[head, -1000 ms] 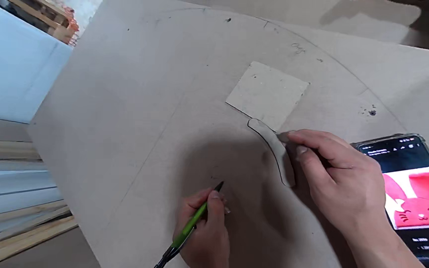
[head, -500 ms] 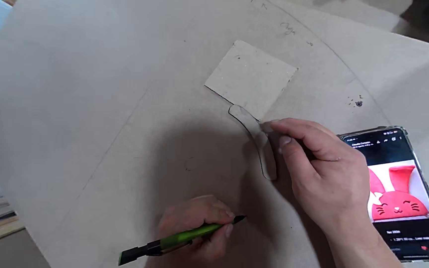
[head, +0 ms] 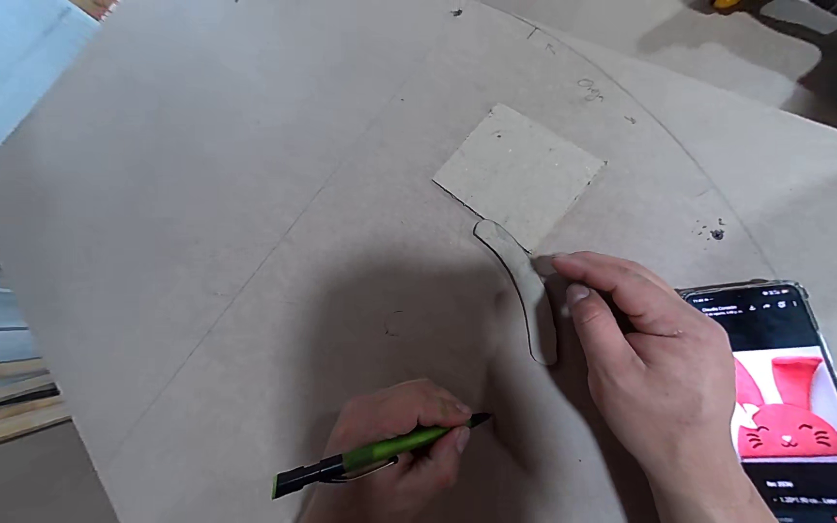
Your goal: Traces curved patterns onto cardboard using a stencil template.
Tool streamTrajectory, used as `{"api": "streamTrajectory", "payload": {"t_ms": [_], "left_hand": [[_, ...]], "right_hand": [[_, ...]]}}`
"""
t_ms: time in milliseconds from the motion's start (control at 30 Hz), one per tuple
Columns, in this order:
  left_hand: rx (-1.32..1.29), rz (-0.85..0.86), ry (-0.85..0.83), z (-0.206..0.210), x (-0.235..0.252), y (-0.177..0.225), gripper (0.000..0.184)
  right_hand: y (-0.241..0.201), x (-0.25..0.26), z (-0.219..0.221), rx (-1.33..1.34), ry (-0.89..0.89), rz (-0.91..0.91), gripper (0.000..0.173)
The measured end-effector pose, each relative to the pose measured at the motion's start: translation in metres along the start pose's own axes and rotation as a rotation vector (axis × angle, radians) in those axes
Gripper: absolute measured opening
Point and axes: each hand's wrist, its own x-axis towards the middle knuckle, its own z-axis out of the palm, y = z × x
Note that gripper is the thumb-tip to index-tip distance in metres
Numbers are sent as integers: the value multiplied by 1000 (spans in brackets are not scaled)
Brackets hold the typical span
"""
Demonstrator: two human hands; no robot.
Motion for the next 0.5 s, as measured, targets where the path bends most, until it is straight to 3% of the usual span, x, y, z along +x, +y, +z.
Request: {"api": "streamTrajectory", "payload": {"t_ms": [133, 300, 500], "left_hand": [[15, -60, 128, 5, 0, 2, 10], [-29, -4, 18, 0, 1, -2, 10], [8, -128, 275, 11, 2, 4, 10]], "right_hand": [[0, 1, 1, 11, 3, 3, 28], [1, -1, 0, 2, 0, 0, 27], [2, -1, 0, 7, -8, -3, 27]]}}
